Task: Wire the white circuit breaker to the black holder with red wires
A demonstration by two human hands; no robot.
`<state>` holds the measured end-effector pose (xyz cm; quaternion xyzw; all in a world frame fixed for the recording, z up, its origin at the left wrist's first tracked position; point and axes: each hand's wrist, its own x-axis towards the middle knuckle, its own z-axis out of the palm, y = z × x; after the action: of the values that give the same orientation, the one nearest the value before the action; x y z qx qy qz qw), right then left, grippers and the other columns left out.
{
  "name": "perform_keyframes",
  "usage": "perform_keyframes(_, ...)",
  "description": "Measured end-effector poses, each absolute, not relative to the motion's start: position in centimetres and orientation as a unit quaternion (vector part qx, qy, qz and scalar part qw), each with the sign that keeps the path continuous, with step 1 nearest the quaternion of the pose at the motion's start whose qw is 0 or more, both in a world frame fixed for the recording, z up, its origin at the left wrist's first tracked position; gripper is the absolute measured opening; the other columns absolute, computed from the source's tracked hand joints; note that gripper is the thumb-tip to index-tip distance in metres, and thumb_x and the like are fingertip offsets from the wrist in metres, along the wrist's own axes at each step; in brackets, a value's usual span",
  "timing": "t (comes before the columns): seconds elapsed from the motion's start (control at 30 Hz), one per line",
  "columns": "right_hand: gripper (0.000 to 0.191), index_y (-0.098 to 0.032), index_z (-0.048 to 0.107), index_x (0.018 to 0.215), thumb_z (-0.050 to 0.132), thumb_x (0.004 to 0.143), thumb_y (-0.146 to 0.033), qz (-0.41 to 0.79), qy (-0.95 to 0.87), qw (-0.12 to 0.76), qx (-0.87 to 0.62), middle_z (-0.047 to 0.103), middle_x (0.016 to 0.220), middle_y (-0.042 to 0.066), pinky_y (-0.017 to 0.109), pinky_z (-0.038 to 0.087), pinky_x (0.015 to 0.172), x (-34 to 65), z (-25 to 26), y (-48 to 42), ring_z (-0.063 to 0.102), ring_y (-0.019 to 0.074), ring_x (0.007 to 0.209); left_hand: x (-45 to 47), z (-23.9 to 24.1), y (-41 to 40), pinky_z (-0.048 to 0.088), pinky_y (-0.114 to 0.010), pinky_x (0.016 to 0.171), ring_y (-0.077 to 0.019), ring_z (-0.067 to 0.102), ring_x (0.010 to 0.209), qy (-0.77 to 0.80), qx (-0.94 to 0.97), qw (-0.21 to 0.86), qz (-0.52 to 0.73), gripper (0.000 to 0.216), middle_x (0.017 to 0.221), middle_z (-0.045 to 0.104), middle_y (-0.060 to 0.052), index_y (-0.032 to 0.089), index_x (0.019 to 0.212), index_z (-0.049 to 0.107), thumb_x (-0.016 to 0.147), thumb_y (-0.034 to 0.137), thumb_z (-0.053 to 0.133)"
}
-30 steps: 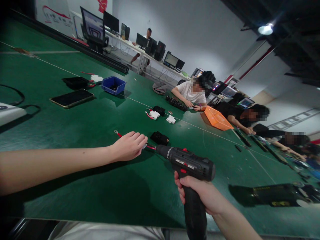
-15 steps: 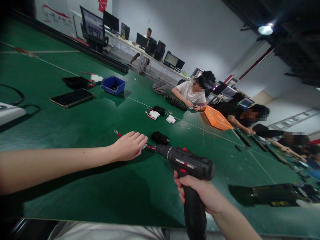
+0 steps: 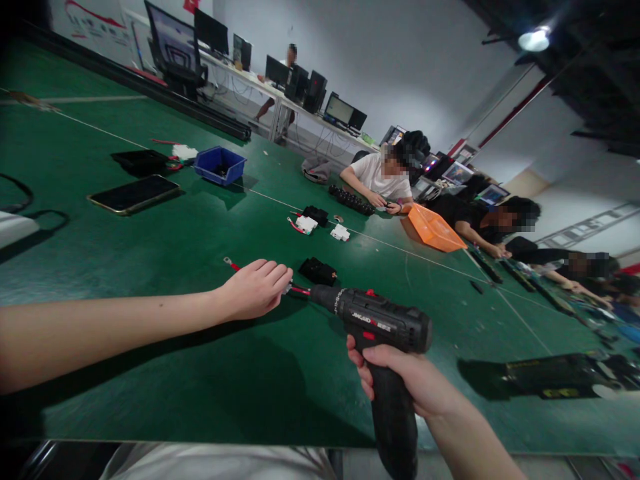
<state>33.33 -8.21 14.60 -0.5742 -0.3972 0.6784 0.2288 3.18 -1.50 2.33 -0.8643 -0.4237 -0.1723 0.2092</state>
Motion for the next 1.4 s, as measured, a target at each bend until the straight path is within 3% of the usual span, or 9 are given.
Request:
perform_keyframes(0.2,0.042,-0.017,0.073,0.101,0.086,0.069,-0.04,0.613,-0.439,0.314,-0.577,0.067,0.086,0.005,0.028,0.051,0.055,35.4,15.3,-6.0,0.057,0.0135,0.061,3.2,2.4,-1.6,0.04,-0.04,0.08,-0.0275,0.059,0.097,-0.426,-0.865,0.21,-0.16,0.047,0.114,0.064,-0.017,0.005,0.134,0.054,0.093,0.028,0.054)
perform_keyframes(0.4,0.047,-0.02,0.071,0.098,0.089,0.063,-0.045,0.394,-0.565,0.344,-0.638,0.066,0.082,0.002,0.03,0.049,0.057,38.8,13.9,-0.5,0.057,0.0157,0.065,3.2,2.8,-1.9,0.04,-0.041,0.083,-0.0281,0.058,0.098,-0.419,-0.869,0.218,-0.147,0.049,0.114,0.064,-0.016,0.009,0.139,0.052,0.094,0.027,0.054)
perform_keyframes(0.53,0.044,-0.017,0.069,0.096,0.084,0.064,-0.043,0.316,-0.601,0.275,-0.681,0.067,0.075,0.004,0.033,0.047,0.059,41.6,10.9,3.1,0.058,0.0191,0.064,3.3,2.7,-1.8,0.041,-0.042,0.088,-0.0295,0.058,0.106,-0.419,-0.866,0.227,-0.151,0.041,0.117,0.064,-0.017,0.008,0.132,0.059,0.097,0.028,0.05)
perform_keyframes(0.63,0.033,-0.015,0.069,0.092,0.077,0.07,-0.038,0.228,-0.648,0.177,-0.705,0.07,0.076,0.007,0.033,0.047,0.063,43.1,9.5,5.3,0.063,0.0228,0.07,3.5,2.7,-1.5,0.04,-0.043,0.095,-0.0309,0.055,0.118,-0.404,-0.867,0.237,-0.167,0.039,0.125,0.063,-0.017,0.008,0.129,0.06,0.098,0.029,0.049)
perform_keyframes(0.73,0.028,-0.016,0.072,0.089,0.078,0.07,-0.036,0.15,-0.699,0.065,-0.696,0.074,0.081,0.009,0.033,0.046,0.068,44.2,9.1,7.1,0.068,0.0262,0.077,4.0,2.9,-1.3,0.041,-0.044,0.097,-0.0289,0.055,0.116,-0.379,-0.876,0.239,-0.18,0.036,0.125,0.063,-0.016,0.008,0.126,0.061,0.099,0.029,0.047)
perform_keyframes(0.83,0.023,-0.016,0.074,0.086,0.077,0.072,-0.034,0.134,-0.702,-0.001,-0.7,0.073,0.077,0.008,0.032,0.045,0.068,45.3,8.8,8.7,0.07,0.0267,0.078,4.5,2.9,-1.1,0.042,-0.042,0.093,-0.0254,0.059,0.106,-0.338,-0.894,0.233,-0.178,0.031,0.114,0.067,-0.013,0.011,0.123,0.062,0.101,0.026,0.046)
perform_keyframes(0.93,0.02,-0.013,0.075,0.089,0.073,0.074,-0.027,0.158,-0.691,0.005,-0.705,0.074,0.077,0.008,0.031,0.046,0.069,46.1,8.2,9.6,0.07,0.0251,0.077,4.6,2.6,-0.8,0.042,-0.041,0.092,-0.023,0.059,0.099,-0.327,-0.902,0.22,-0.174,0.027,0.106,0.068,-0.011,0.014,0.12,0.064,0.099,0.02,0.047)
perform_keyframes(1.1,0.03,-0.01,0.073,0.101,0.07,0.076,-0.026,0.218,-0.674,0.034,-0.705,0.076,0.083,0.009,0.031,0.048,0.069,46.3,7.2,9.8,0.07,0.0234,0.076,4.4,2.3,-0.7,0.041,-0.04,0.095,-0.024,0.058,0.103,-0.336,-0.901,0.218,-0.169,0.027,0.11,0.068,-0.011,0.014,0.118,0.064,0.1,0.019,0.045)
perform_keyframes(1.4,0.042,-0.008,0.069,0.107,0.073,0.075,-0.036,0.154,-0.695,0.003,-0.703,0.074,0.09,0.013,0.033,0.048,0.072,45.1,6.3,9.9,0.068,0.0255,0.082,4.3,2.1,-0.8,0.042,-0.041,0.096,-0.0243,0.06,0.107,-0.346,-0.898,0.212,-0.171,0.026,0.111,0.068,-0.012,0.015,0.119,0.064,0.1,0.019,0.048)
